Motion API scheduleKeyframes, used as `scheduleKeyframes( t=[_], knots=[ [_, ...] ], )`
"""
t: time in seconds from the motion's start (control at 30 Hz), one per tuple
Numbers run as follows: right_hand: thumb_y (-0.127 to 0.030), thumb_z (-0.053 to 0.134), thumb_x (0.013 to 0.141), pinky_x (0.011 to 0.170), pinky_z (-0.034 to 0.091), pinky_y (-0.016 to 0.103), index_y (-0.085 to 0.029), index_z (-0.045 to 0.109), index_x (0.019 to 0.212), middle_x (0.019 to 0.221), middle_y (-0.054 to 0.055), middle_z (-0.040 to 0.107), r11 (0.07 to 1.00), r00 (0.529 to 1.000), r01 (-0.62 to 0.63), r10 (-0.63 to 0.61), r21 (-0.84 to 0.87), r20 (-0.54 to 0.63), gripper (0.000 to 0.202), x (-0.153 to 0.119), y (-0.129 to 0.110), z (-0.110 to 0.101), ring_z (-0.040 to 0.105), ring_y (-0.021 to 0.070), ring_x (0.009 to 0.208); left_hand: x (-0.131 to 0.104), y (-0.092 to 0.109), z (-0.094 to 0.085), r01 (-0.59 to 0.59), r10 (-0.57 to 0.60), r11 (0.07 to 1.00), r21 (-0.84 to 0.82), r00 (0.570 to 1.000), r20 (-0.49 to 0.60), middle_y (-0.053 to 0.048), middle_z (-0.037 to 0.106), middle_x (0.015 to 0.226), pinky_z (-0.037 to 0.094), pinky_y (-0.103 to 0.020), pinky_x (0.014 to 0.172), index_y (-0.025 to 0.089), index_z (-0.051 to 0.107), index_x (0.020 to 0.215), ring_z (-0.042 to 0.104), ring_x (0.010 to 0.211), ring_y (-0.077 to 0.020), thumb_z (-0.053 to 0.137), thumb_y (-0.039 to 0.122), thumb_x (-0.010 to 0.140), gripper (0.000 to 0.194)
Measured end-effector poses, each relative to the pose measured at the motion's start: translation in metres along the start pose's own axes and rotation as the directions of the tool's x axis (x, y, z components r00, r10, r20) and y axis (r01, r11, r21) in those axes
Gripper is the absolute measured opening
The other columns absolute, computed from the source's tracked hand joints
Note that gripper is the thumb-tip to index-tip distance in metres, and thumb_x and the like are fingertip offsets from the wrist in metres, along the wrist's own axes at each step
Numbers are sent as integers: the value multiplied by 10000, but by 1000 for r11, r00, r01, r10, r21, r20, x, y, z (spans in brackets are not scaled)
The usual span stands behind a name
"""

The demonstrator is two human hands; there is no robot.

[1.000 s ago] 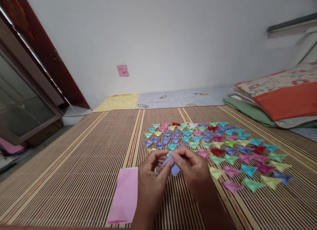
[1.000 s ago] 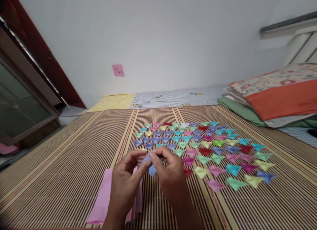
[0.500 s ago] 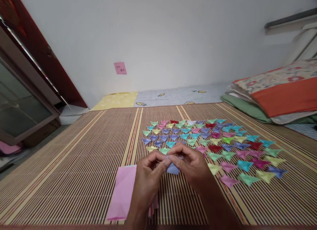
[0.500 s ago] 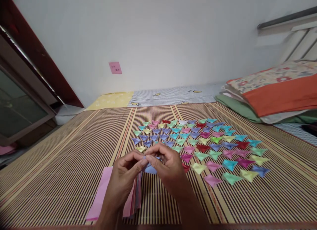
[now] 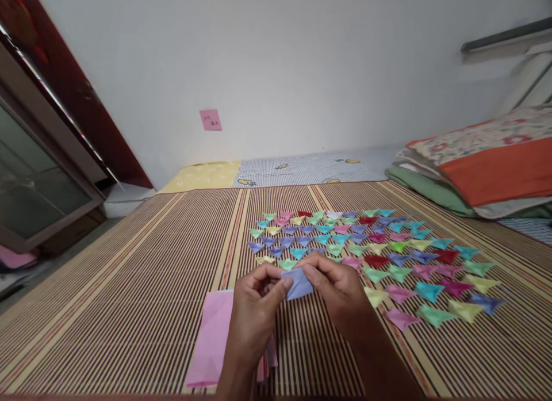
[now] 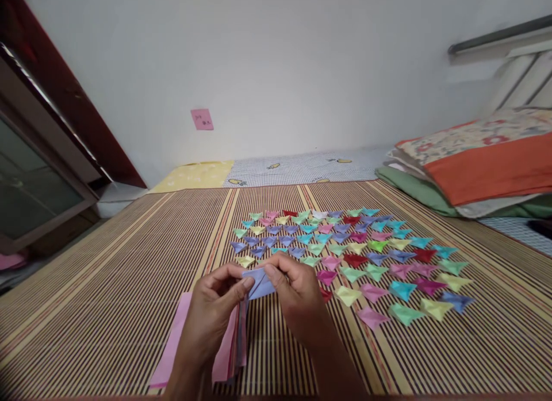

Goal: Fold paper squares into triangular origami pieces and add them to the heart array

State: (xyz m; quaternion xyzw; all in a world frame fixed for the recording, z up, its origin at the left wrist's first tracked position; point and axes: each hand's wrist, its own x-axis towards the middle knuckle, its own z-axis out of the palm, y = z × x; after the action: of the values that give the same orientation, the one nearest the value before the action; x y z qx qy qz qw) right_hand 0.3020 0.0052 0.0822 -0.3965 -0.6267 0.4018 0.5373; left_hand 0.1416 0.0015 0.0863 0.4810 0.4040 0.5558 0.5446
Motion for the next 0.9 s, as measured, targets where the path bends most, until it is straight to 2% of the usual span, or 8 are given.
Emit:
scheduleKeyframes(
  t=[0.17,0.27,0.37,0.43,0.53,0.63,0.77,0.9],
  knots=[
    [-384,578,975,628,404,272,-198,641,815,723,-11,567,1000,997,-26,25,-17,-69,253,0,3,4,506,156,685,0,-1,0,2,-1,1000,20,998,-59,26,600,646,399,-205,578,168,704,720,497,602,-101,842,286,737,182],
    [-377,566,978,592,379,263,-198,623,781,679,-25,522,999,999,-28,27,-30,-37,272,0,3,4,469,142,640,-1,1,-1,20,-21,999,50,1000,9,22,590,630,395,-214,581,160,703,699,492,602,-107,821,314,767,206],
    [-406,609,948,589,399,258,-198,645,839,703,-19,561,994,997,-77,79,78,-20,238,1,4,3,510,144,646,-1,3,-2,24,-28,998,54,997,72,15,596,635,398,-221,591,155,712,688,499,613,-113,800,336,795,228],
    [-419,666,905,630,439,267,-199,659,875,748,-6,611,977,992,-125,129,174,-13,221,2,6,4,565,155,690,-1,3,-2,0,0,1000,19,1000,-2,22,593,641,403,-219,603,159,712,686,497,618,-110,798,335,801,227],
    [-377,730,843,700,469,291,-200,687,858,773,3,652,951,981,-188,172,245,84,183,2,9,11,601,164,734,-1,0,0,-62,53,997,-52,986,-160,32,589,653,427,-220,641,167,697,689,509,641,-111,793,340,814,233],
    [-342,722,838,727,476,308,-195,702,830,789,14,671,939,977,-201,172,277,126,148,0,10,21,609,169,753,0,-4,1,-82,57,990,-112,975,-215,33,596,662,445,-226,660,165,691,710,528,656,-116,802,353,811,241],
    [-319,679,867,683,449,296,-193,646,767,737,-5,625,961,987,-161,155,227,42,165,-1,8,24,562,155,699,2,-4,0,-31,-5,976,-215,986,-168,24,628,654,461,-219,669,156,675,695,556,647,-113,847,329,766,254],
    [-320,673,877,631,418,275,-209,585,731,669,-30,558,975,994,-96,105,200,-34,203,-1,1,15,518,148,651,2,0,1,80,-83,935,-345,997,7,-7,663,644,477,-216,676,144,666,658,583,644,-116,860,324,746,279]
  ],
)
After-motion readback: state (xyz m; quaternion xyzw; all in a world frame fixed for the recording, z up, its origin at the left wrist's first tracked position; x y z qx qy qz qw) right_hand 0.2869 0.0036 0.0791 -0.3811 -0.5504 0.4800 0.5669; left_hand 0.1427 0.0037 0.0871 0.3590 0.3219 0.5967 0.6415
